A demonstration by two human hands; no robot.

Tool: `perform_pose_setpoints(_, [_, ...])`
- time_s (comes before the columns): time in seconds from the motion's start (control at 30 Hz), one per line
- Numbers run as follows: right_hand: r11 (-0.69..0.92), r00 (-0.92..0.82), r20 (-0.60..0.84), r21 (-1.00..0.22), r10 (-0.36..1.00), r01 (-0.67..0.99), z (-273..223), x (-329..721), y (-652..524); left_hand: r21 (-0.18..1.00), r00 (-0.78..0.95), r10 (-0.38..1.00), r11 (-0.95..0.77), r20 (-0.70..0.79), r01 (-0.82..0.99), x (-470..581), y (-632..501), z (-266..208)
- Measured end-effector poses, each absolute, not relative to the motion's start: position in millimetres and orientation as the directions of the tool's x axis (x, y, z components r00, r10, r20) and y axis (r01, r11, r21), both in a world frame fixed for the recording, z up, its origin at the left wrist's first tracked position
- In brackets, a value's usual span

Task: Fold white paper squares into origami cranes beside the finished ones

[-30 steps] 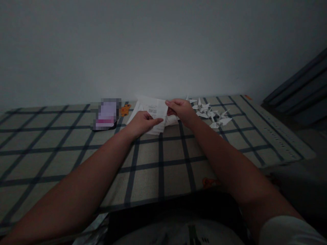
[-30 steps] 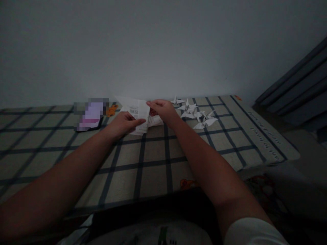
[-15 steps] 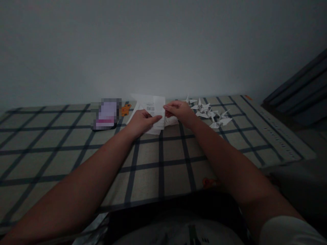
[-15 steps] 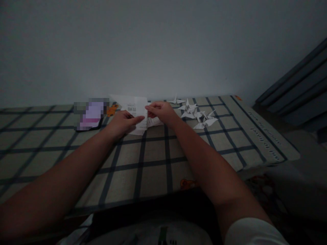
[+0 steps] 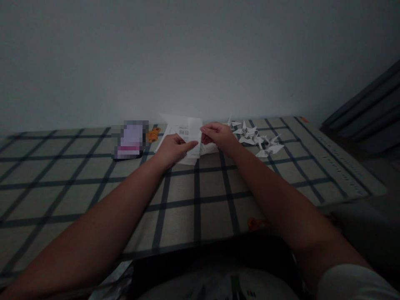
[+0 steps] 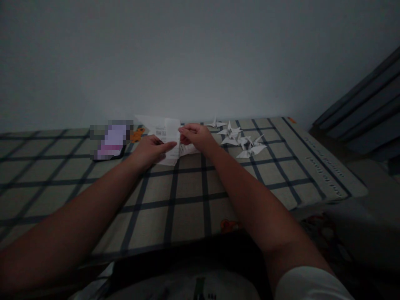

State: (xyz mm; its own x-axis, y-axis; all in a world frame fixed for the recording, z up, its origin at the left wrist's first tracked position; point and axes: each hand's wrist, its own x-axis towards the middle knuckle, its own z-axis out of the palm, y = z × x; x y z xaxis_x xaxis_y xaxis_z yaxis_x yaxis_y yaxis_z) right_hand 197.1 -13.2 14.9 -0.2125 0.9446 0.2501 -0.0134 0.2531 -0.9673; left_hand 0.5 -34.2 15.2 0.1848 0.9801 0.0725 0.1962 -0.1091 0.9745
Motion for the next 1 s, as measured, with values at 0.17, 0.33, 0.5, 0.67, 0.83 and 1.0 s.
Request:
perform_pose_setpoints(0.17, [0.187, -0.315, 0.165, -0.982, 0.935, 0.041, 15.8, 198.5, -15.0, 0.972, 0.121, 0.980, -0.174, 0.156, 0.157, 0.3, -30.3, 11.2])
perform_pose_setpoints(0.33, [0.238, -0.308, 0.200, -0.967, 0.930, 0.091, 17.6, 198.7, -16.8, 0.977, 0.143, 0.982, -0.143, 0.121, 0.160, -0.3, -29.0, 8.9])
perform_pose_setpoints(0.5, [0.186, -0.326, 0.167, -0.982, 0.931, 0.030, 13.9, 198.0, -15.7, 0.977, 0.104, 0.978, -0.192, 0.182, 0.091, -1.3, -23.6, 2.7])
perform_pose_setpoints(0.67, [0.207, -0.352, 0.174, -0.977, 0.920, 0.058, 11.4, 198.0, -14.1, 0.985, 0.101, 0.979, -0.174, 0.175, -0.020, 0.7, -20.8, -1.0])
perform_pose_setpoints(0.83, [0.247, -0.343, 0.201, -0.964, 0.918, 0.095, 12.9, 197.8, -15.6, 0.982, 0.080, 0.979, -0.188, 0.188, -0.016, 2.1, -23.3, 1.2])
perform_pose_setpoints(1.0, [0.262, -0.377, 0.195, -0.956, 0.905, 0.135, 10.4, 198.2, -14.4, 0.972, 0.018, 0.972, -0.235, 0.235, 0.010, 2.3, -24.8, 4.2])
